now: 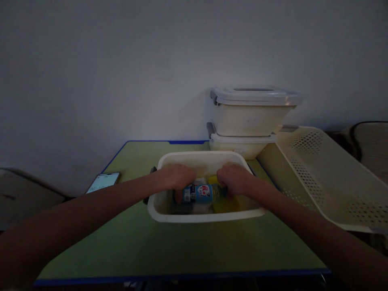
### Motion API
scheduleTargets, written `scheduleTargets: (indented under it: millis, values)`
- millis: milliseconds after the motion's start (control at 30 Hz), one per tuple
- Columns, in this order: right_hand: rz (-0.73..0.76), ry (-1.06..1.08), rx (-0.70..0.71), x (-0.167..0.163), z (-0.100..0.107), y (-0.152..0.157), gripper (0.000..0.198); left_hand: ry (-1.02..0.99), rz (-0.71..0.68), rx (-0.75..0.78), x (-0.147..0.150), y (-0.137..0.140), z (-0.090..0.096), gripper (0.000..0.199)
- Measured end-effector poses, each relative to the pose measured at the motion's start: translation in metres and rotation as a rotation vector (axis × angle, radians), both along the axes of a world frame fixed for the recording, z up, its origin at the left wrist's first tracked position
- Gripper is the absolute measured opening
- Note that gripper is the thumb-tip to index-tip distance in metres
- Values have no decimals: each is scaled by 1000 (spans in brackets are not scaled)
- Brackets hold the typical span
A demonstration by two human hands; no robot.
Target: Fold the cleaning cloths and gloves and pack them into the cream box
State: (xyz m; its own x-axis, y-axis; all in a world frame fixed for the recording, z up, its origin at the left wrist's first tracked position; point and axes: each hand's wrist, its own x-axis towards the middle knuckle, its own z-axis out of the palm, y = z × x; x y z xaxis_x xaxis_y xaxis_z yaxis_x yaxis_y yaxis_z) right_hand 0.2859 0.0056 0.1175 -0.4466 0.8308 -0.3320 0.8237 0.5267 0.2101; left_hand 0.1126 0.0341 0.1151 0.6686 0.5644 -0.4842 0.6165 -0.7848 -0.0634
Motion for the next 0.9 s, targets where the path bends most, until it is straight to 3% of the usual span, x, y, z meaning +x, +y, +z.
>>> scheduleTargets:
  millis: [267, 400, 533, 633, 733, 800, 900]
  values:
    - [61, -12, 86, -5, 2, -19, 17, 72, 46, -50, 4, -9, 16, 36]
    - [52, -45, 117, -8, 7, -29, 22, 21, 118, 51, -5, -21, 14, 39]
    - [65, -48, 139, 1, 15, -31, 18, -31, 106, 169, -23, -31, 15, 32]
    - [103, 1, 168, 14, 19, -32, 21, -151, 67, 184, -41, -38, 21, 29]
    - [105, 130, 311, 29, 16, -34, 27, -330, 42, 175, -60, -44, 23, 32]
    - [43, 230, 397, 40, 9, -35, 38, -408, 60, 175, -72, -44, 16, 38]
    - [-84, 372, 407, 51, -4, -34, 55, -506, 99, 183, -83, -41, -1, 40]
